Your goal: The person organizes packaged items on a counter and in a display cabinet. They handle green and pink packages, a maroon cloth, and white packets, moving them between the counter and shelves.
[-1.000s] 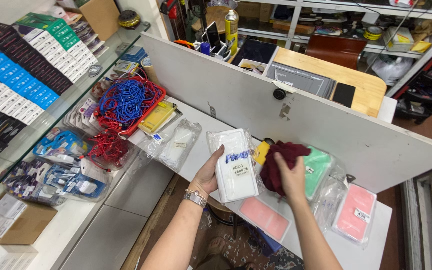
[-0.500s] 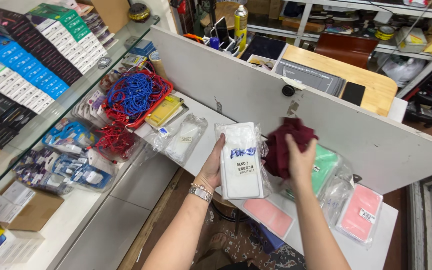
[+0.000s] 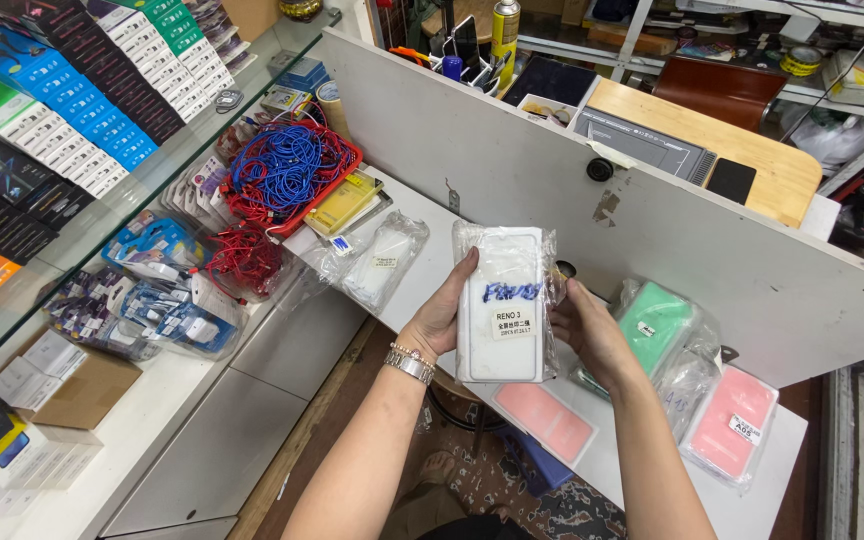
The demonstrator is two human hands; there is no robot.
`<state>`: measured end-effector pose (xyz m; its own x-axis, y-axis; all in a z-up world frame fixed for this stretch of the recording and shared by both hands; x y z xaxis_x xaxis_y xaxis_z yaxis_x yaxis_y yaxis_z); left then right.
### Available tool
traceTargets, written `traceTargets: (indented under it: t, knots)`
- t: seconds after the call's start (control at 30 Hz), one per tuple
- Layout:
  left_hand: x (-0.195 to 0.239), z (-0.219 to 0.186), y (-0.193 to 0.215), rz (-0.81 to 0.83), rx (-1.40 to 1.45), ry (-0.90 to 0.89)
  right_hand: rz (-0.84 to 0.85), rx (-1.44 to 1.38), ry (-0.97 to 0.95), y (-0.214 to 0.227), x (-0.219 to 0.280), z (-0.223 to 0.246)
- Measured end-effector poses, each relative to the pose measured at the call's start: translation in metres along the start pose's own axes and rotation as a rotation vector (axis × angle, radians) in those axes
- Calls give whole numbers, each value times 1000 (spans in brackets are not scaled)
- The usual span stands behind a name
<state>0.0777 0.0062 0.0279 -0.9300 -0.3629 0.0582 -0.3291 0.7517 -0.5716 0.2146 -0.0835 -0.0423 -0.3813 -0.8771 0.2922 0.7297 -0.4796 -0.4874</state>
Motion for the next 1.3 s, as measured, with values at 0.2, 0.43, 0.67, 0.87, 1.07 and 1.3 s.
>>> traceTargets:
  t: [0.2,0.43,0.67,0.87,1.07,1.3]
  knots:
    - [-1,10,9,-49,-103,26,35,-83,-100,-33,29,-2]
    - [-13,21,30,-63,-153,74,61,-89,-92,-49,29,-2]
    - [-56,6,49,5,-145,132,-92,-84,-99,-36,-8,-1]
    - [-103,5,141,-114,-291,148,-196,-28,-51,-18,-78,-29]
    - [-123,56,310,-532,-813,310,-544,706,176,44,-106,-63]
    - [-143,96,379,-506,-1378,387,-665,1141,-113,44,-106,-123]
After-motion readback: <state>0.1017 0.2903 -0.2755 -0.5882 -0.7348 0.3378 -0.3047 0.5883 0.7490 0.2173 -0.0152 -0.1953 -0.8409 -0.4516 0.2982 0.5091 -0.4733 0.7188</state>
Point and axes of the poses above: each hand's wrist, its own x-axis away from the middle knuckle, its own y-axis out of the back of the hand, z = x × y, the point moved 10 cm from there along -x, towards the middle knuckle, and after that the axes turned 14 degrees about -x, right-handed, at the moved point
